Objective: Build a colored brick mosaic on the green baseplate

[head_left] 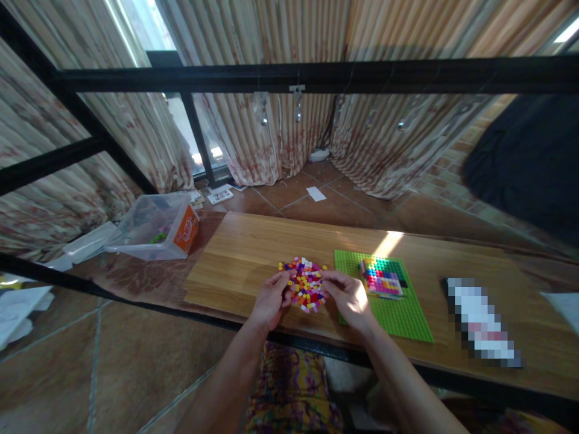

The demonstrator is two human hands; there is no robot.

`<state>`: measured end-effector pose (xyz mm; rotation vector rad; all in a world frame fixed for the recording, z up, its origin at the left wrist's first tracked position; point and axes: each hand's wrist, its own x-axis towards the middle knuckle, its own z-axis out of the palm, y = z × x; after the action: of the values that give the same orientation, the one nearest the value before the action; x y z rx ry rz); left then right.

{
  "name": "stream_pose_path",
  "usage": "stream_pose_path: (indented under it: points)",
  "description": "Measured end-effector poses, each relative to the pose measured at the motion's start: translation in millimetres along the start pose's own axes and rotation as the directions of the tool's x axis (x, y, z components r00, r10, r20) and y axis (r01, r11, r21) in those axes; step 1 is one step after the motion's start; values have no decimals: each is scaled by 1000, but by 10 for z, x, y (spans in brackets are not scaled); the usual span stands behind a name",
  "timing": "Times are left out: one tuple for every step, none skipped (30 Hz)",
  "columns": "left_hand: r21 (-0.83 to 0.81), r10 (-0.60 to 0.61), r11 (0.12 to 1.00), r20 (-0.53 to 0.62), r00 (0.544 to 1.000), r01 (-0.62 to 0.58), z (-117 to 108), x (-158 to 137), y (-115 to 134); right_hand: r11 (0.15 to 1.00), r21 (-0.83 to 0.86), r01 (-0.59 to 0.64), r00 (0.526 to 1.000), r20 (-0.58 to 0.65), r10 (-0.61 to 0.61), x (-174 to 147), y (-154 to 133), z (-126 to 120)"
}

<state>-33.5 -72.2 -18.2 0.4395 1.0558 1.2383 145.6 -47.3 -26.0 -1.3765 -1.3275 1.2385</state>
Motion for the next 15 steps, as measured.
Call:
stream_pose_path:
  points:
    - [5, -2, 1000, 2, 1000, 2, -1, 4, -12, 999, 43, -15, 1000, -2, 15, -25, -24, 26]
    - [11, -2, 1000, 5, 1000, 2, -3, 6, -24, 996, 87, -29, 1000, -5, 30, -48, -46, 53]
    - [15, 0, 1000, 6, 1000, 0, -4, 5, -34, 990, 132, -45, 999, -11, 47, -68, -65, 77]
    - [20, 4, 1000, 6, 1000, -4, -5, 3, -41, 982, 178, -61, 998, -18, 65, -86, -79, 98]
    - [23, 9, 1000, 4, 1000, -9, -5, -2, -44, 972, 221, -78, 996, -21, 85, -101, -87, 115]
    - [25, 14, 1000, -1, 1000, -14, -6, -7, -43, 962, 256, -94, 994, -20, 103, -113, -88, 125]
    - [25, 21, 999, -8, 1000, -21, -7, -13, -37, 955, 278, -108, 993, -18, 117, -123, -84, 131]
    - [27, 28, 999, -18, 999, -27, -10, -18, -26, 952, 282, -119, 992, -16, 128, -130, -75, 134]
    - [30, 37, 999, -32, 999, -36, -14, -23, -12, 957, 264, -123, 991, -11, 130, -135, -63, 136]
    - [35, 49, 998, -52, 997, -47, -22, -27, 6, 969, 219, -112, 993, -5, 116, -138, -51, 141]
    - [43, 64, 997, -75, 995, -61, -32, -28, 26, 986, 143, -80, 997, -2, 82, -138, -44, 150]
    - [53, 80, 996, -102, 992, -75, -45, -28, 46, 999, 41, -27, 1000, 3, 27, -135, -42, 167]
    - [66, 97, 994, -129, 987, -90, -59, -26, 65, 996, -77, 44, 999, 21, -42, -130, -49, 193]
    - [83, 113, 991, -155, 981, -101, -74, -22, 82, 973, -196, 123, 992, 52, -115, -122, -65, 226]
    - [104, 127, 988, -177, 976, -110, -89, -18, 96, 932, -304, 199, 980, 92, -179, -112, -89, 267]
